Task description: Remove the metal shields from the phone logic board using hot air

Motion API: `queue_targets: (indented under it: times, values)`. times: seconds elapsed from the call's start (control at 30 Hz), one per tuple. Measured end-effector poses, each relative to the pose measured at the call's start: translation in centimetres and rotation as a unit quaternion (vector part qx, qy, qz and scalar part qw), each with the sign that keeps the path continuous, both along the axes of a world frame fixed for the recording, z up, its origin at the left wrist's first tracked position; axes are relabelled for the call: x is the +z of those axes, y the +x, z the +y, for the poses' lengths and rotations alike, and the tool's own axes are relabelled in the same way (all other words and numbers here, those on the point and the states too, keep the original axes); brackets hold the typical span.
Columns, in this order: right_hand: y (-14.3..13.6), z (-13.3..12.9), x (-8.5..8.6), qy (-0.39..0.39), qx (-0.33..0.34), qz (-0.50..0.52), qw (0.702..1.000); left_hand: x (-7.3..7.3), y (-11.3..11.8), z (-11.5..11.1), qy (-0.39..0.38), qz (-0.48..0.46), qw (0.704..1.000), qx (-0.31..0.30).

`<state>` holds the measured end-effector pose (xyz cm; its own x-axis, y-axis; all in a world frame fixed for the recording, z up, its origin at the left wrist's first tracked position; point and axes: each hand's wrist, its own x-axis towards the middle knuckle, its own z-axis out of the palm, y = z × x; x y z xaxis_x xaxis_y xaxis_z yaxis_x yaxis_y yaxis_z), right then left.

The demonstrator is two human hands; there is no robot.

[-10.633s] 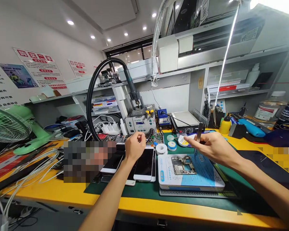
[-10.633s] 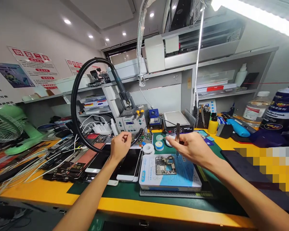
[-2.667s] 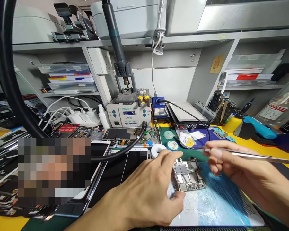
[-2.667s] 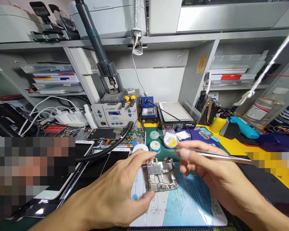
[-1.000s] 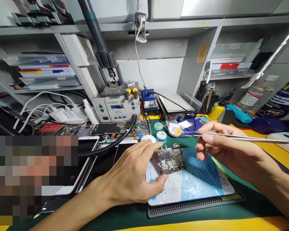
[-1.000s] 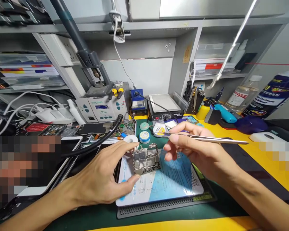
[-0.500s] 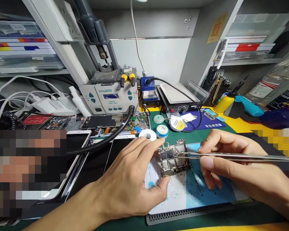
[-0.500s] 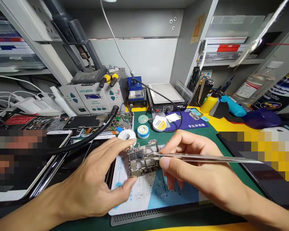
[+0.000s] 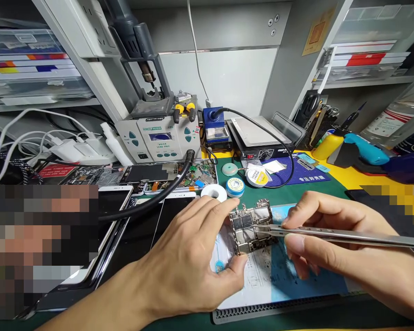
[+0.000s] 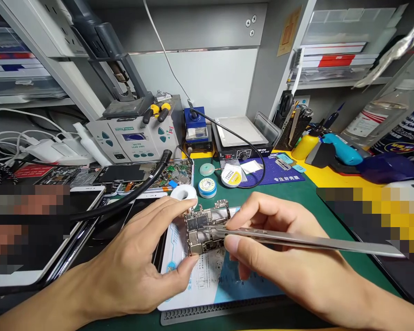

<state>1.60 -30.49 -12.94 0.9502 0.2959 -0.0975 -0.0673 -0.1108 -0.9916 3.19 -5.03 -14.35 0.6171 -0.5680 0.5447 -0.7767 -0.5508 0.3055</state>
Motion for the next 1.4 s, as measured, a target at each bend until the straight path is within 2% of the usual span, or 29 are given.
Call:
queue_targets:
  times: [0.07, 0.13, 0.27, 0.37, 0.57, 1.0, 1.23, 1.4]
  values:
    - [-0.1, 0.2, 0.1, -0.032, -0.012, -0.033, 0.999, 0.1, 0.0, -0.1, -0.012, 0.011, 1.0, -0.001]
    - [-0.3, 0.5, 0.3, -0.086, -0.037, -0.11, 0.99, 0.2, 0.0, -0.3, -0.028, 0.037, 0.999, 0.006]
    - [-0.9, 1.0, 0.5, -0.209, -0.096, -0.32, 0.919, 0.6, 0.0, -0.6, -0.054, 0.088, 0.994, 0.029]
    - [-1.3, 0.9, 0.4, -0.246, -0.085, -0.382, 0.887, 1.0, 0.0, -0.7, -0.056, 0.118, 0.991, 0.031]
    - [-1.6, 0.9, 0.2, -0.239, -0.073, -0.378, 0.892, 1.3, 0.0, -0.7, -0.062, 0.16, 0.985, 0.026]
    - [-1.3, 1.2, 0.6, -0.232, -0.052, -0.326, 0.915, 1.4, 0.1, -1.0, -0.082, 0.184, 0.979, 0.015]
    - [-1.0, 1.2, 0.8, -0.247, -0.055, -0.341, 0.905, 1.0, 0.1, -0.7, -0.092, 0.177, 0.98, 0.001]
    - [-1.1, 1.1, 0.9, -0.249, -0.041, -0.331, 0.909, 0.7, 0.0, -0.6, -0.1, 0.179, 0.979, -0.005]
